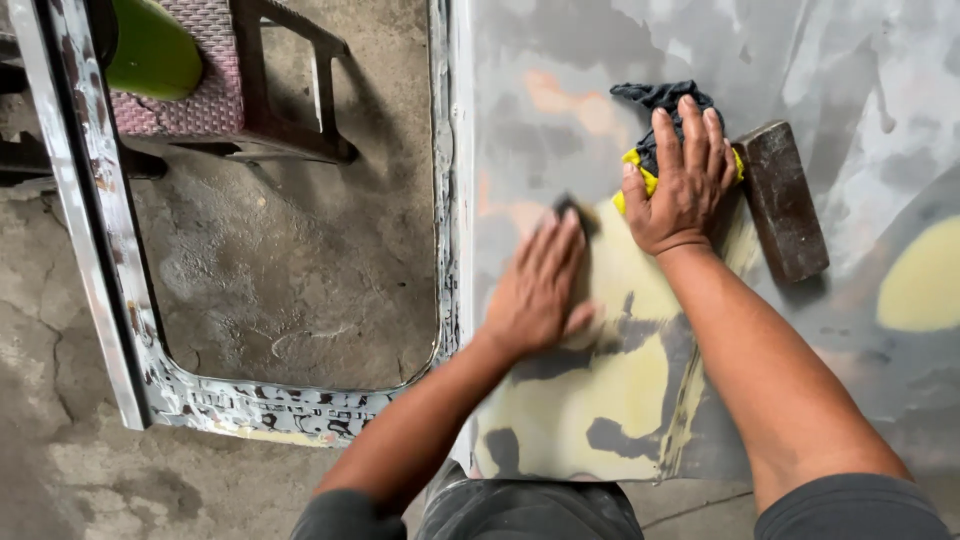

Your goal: The person scrubs a large, paint-splattered metal frame using a yellow cloth and a small black abrasive block. They repeatedly wipe the frame's edges and surface, occasionally dipping the cloth into a green bucket of water to rinse it before continuing the cleaning process.

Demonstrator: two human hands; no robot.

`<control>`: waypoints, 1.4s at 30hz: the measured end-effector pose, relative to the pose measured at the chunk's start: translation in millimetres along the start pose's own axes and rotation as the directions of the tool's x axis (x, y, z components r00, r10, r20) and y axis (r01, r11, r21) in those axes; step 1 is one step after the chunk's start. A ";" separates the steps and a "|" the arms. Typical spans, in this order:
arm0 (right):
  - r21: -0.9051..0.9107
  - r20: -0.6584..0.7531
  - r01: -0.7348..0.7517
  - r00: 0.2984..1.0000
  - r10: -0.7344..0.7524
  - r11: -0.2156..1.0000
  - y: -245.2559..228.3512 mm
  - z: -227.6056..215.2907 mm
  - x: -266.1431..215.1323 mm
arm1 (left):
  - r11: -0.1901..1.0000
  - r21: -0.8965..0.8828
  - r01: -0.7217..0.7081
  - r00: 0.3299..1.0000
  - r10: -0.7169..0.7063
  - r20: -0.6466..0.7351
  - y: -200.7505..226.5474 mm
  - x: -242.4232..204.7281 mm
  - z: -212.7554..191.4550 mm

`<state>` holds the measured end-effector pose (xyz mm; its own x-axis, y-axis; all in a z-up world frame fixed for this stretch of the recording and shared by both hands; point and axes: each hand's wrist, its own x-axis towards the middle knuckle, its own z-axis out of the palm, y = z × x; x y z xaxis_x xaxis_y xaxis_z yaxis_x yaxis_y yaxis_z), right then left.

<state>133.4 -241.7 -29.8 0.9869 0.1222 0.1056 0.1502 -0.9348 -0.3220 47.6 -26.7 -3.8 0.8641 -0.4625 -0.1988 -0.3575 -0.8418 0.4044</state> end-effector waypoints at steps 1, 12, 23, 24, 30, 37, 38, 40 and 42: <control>0.009 -0.002 0.005 1.000 -0.005 1.000 0.7 0.0 -0.4 | 0.995 -0.083 -0.061 0.998 0.064 0.026 4.3 -14.9 9.9; 0.006 -0.010 0.035 0.999 -0.035 0.999 -2.3 1.2 -1.0 | 0.992 -0.073 0.108 0.982 -0.118 -0.150 -62.8 106.3 -27.8; -0.016 -0.033 0.022 0.999 -0.023 1.000 -3.9 -0.1 0.6 | 0.968 -0.107 -0.228 0.973 0.231 0.015 -17.3 10.0 5.2; -0.019 -0.038 0.028 0.999 -0.028 0.999 -3.9 0.7 1.2 | 0.968 -0.104 -0.228 0.973 0.230 0.008 -32.6 33.1 -1.7; -0.015 -0.036 0.024 0.999 -0.025 1.000 -4.3 2.6 0.3 | 0.988 -0.111 0.110 0.967 -0.133 -0.219 -57.7 102.8 -30.3; -0.007 -0.048 0.003 0.999 -0.004 1.000 -1.0 3.0 0.3 | 0.988 -0.128 -0.088 0.994 0.079 -0.075 14.4 -8.7 10.0; 0.012 -0.038 0.008 0.999 -0.008 1.000 -2.2 3.8 1.4 | 0.975 -0.182 -0.129 0.992 0.125 -0.037 18.6 -23.0 14.2; 0.004 -0.035 0.013 0.999 -0.013 1.000 -2.9 2.6 1.5 | 0.981 -0.127 -0.148 0.989 0.151 0.012 -0.4 -7.9 14.1; -0.009 -0.031 0.018 0.999 -0.018 1.000 -3.9 1.8 1.1 | 0.982 -0.077 -0.170 0.983 0.175 0.060 -26.9 22.9 3.8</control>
<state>134.0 -237.3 -30.1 0.9816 0.1291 0.1406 0.1676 -0.9353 -0.3118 75.6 -15.7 -22.6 0.7655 -0.6184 -0.1778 -0.4710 -0.7268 0.4999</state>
